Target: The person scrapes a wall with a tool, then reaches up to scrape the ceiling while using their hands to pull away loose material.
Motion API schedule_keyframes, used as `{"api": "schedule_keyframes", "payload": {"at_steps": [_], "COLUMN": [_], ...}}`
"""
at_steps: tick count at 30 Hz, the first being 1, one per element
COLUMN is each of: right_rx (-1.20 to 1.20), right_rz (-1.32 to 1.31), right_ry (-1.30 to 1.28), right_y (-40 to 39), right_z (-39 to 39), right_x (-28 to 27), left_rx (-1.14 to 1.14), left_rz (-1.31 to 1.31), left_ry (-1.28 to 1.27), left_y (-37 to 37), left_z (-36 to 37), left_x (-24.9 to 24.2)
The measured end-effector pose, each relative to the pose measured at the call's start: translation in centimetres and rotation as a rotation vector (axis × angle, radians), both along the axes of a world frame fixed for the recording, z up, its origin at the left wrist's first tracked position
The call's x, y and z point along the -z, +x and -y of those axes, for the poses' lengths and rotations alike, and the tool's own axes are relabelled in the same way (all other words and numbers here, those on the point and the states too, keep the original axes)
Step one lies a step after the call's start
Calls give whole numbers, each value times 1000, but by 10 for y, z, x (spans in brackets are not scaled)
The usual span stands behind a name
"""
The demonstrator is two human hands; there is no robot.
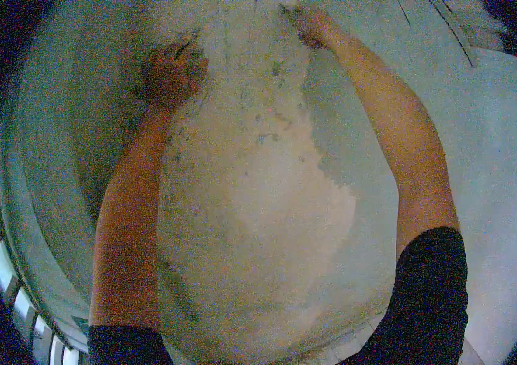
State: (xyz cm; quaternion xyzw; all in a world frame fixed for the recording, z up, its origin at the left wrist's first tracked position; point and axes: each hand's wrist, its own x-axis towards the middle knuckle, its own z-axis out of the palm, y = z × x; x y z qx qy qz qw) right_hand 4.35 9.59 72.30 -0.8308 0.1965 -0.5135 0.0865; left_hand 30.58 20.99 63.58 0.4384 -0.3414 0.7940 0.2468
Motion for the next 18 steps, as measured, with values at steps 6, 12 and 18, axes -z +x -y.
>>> {"api": "schedule_keyframes", "payload": {"at_steps": [6,12,18], "right_rx": [-43,88,81], "right_rz": [-92,-148,-180], "right_ry": [-286,-90,-84], "right_y": [-2,-27,-17], "right_z": [59,10,13], "right_x": [-17,66,81], "left_rx": [69,30,146], "left_rz": [-64,68,7], "left_ry": [46,3,17], "left_y": [-14,-1,-21], "left_z": [-6,-5,-16], "left_x": [5,-1,10]}}
